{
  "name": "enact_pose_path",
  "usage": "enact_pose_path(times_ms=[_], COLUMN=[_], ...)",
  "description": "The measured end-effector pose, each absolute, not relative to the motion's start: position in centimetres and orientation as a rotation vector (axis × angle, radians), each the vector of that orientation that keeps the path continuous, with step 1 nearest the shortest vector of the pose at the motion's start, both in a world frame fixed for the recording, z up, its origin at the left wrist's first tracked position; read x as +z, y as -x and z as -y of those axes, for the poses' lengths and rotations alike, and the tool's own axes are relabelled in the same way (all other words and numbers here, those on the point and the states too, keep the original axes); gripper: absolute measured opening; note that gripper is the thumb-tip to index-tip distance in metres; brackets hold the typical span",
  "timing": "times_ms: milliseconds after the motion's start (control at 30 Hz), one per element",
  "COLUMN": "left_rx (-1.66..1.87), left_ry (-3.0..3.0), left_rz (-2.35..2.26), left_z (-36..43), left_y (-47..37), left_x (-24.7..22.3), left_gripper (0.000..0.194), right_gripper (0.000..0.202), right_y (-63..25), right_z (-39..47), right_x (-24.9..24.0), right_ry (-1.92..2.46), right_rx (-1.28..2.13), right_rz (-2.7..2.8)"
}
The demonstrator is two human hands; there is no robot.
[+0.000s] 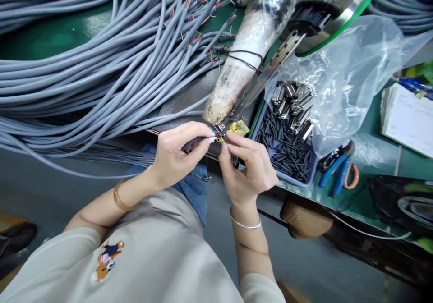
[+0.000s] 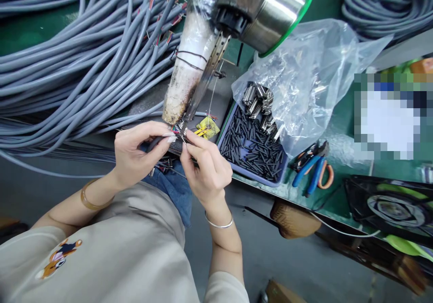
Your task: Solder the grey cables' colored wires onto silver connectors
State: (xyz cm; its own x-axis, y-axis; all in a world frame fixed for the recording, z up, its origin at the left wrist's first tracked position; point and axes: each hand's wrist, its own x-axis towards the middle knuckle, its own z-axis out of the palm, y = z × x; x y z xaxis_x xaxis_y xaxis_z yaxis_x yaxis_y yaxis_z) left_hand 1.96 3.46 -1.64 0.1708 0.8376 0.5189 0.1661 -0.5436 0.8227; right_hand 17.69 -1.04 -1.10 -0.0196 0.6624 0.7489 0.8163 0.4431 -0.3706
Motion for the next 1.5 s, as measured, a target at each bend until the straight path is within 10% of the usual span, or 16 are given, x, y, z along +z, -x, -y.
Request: enact_pose_path(times_ms=[1500], left_rx=[1.216], left_ry=[-1.528], left_rz=[-1.061], left_z=[-3.32], left_y=[-2.2], left_x=[-0.74], left_gripper=[0.007], right_gripper=[0.021], right_y=[-17.65], right_z=[1.19], right_x=[-1.15], right_ry=[1.31], right_rx=[-0.164], right_rz=[1.719])
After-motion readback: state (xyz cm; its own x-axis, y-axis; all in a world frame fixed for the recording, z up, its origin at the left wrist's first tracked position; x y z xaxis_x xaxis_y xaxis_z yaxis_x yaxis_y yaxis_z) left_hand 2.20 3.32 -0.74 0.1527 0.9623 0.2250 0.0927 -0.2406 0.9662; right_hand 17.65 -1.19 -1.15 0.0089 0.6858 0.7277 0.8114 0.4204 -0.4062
